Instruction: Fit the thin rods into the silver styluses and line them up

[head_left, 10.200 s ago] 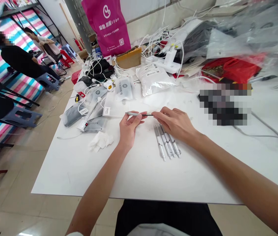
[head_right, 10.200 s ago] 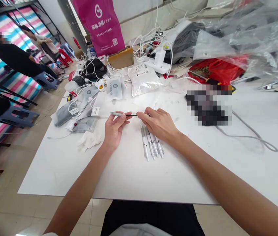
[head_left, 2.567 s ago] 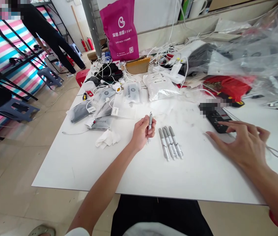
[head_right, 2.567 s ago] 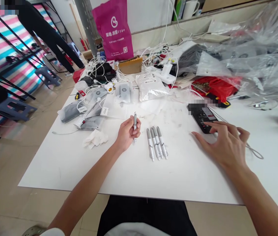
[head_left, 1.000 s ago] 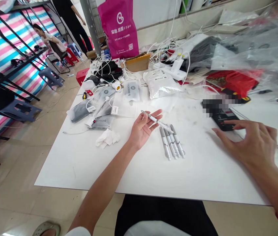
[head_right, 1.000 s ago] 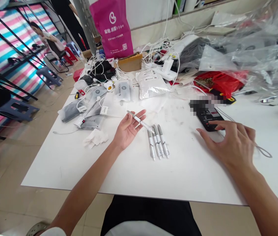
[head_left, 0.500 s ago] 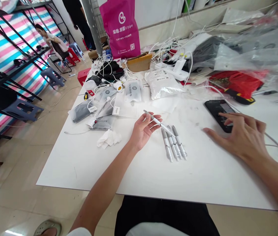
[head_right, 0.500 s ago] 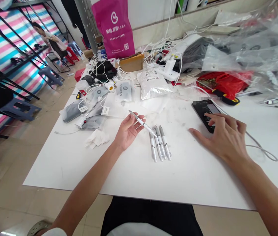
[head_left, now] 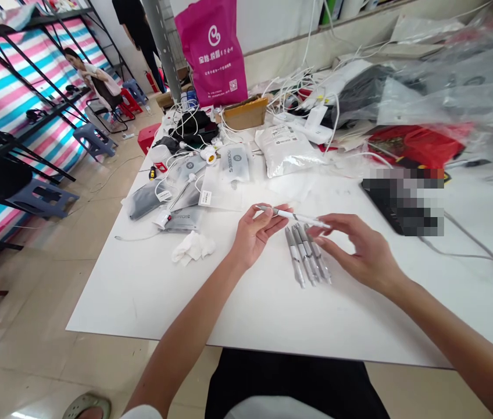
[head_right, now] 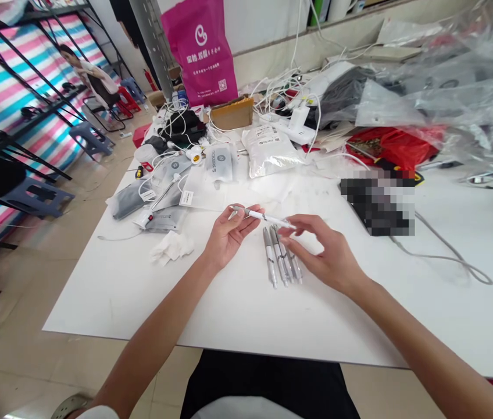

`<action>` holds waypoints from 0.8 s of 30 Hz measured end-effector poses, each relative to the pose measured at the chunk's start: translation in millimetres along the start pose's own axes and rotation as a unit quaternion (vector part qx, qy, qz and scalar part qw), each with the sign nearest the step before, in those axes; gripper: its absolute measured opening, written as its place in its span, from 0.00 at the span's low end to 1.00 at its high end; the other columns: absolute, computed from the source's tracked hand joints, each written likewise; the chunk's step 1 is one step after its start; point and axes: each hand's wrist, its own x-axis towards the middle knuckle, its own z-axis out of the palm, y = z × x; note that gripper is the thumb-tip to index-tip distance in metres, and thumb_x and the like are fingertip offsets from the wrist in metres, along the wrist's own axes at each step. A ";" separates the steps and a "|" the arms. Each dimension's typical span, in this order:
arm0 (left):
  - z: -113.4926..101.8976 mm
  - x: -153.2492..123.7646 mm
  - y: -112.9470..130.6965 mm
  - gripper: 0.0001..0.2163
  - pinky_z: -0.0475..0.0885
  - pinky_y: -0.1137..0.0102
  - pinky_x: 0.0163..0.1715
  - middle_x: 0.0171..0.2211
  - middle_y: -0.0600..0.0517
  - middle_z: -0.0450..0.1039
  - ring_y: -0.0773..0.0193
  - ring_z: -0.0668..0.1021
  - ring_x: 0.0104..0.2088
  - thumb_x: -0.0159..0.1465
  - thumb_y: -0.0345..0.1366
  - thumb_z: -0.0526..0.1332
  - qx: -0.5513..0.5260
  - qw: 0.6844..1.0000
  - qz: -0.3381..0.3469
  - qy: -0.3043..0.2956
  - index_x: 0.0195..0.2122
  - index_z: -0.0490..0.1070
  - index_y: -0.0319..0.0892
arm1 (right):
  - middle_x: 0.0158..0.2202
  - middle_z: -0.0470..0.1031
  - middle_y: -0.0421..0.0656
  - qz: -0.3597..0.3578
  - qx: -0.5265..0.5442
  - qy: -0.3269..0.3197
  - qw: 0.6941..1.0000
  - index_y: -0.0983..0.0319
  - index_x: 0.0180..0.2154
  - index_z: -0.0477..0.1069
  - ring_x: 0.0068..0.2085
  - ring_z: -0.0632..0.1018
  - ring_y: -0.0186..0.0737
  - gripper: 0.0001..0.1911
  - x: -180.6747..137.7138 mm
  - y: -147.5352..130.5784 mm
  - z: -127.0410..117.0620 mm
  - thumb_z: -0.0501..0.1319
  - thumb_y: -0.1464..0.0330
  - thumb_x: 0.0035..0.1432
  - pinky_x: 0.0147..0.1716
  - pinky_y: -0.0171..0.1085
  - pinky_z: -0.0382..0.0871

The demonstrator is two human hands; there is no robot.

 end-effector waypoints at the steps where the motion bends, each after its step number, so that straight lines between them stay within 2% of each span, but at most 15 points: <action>1: -0.2 0.1 -0.3 0.12 0.74 0.59 0.61 0.50 0.43 0.83 0.54 0.84 0.54 0.63 0.38 0.74 0.006 1.000 0.000 -0.003 0.40 0.73 0.41 | 0.45 0.84 0.43 0.009 0.045 -0.008 0.999 0.50 0.56 0.71 0.46 0.84 0.50 0.19 5.8 -6.8 8.2 0.67 0.55 0.66 0.47 0.49 0.78; 4: -3.0 1.5 -1.1 0.13 0.74 0.60 0.59 0.49 0.44 0.84 0.56 0.85 0.51 0.62 0.40 0.75 0.027 1.000 0.001 -0.014 0.39 0.73 0.41 | 0.44 0.84 0.42 0.029 0.083 0.016 0.996 0.48 0.50 0.75 0.47 0.84 0.51 0.14 20.1 -15.6 23.8 0.68 0.53 0.66 0.49 0.52 0.78; 8: -5.8 2.7 -3.0 0.15 0.77 0.63 0.50 0.42 0.48 0.83 0.59 0.85 0.44 0.60 0.44 0.76 0.088 0.996 0.021 0.003 0.39 0.76 0.42 | 0.38 0.83 0.42 0.077 0.131 0.018 0.988 0.51 0.48 0.77 0.43 0.85 0.51 0.16 26.4 -11.2 27.3 0.69 0.50 0.64 0.46 0.53 0.80; 12: 0.1 -1.3 -6.7 0.18 0.76 0.63 0.49 0.40 0.46 0.84 0.58 0.84 0.43 0.63 0.49 0.73 0.160 0.986 0.043 -0.019 0.45 0.78 0.42 | 0.34 0.80 0.41 0.124 0.237 0.060 0.962 0.53 0.43 0.78 0.36 0.82 0.47 0.17 30.3 -1.0 22.5 0.73 0.51 0.60 0.42 0.51 0.80; 16: 5.8 -4.8 -9.0 0.17 0.76 0.63 0.49 0.40 0.45 0.84 0.57 0.84 0.45 0.67 0.51 0.69 0.174 0.983 0.062 -0.022 0.46 0.78 0.43 | 0.30 0.73 0.38 0.127 0.343 0.094 0.926 0.53 0.37 0.77 0.32 0.77 0.41 0.14 38.9 11.9 16.6 0.73 0.52 0.59 0.39 0.47 0.78; 20: 4.5 -2.4 -9.5 0.17 0.75 0.66 0.40 0.37 0.46 0.83 0.61 0.83 0.38 0.65 0.49 0.72 0.200 0.976 0.079 0.016 0.46 0.81 0.42 | 0.30 0.72 0.37 0.149 0.392 0.059 0.906 0.53 0.34 0.75 0.33 0.75 0.39 0.15 40.8 22.8 15.6 0.71 0.50 0.61 0.37 0.44 0.77; 24: 1.9 0.6 -11.6 0.13 0.73 0.67 0.34 0.31 0.48 0.82 0.66 0.79 0.29 0.60 0.44 0.76 0.227 0.970 0.080 0.046 0.38 0.84 0.40 | 0.28 0.72 0.36 0.145 0.347 0.030 0.926 0.54 0.36 0.73 0.30 0.75 0.39 0.18 37.1 25.6 18.4 0.69 0.48 0.62 0.37 0.45 0.76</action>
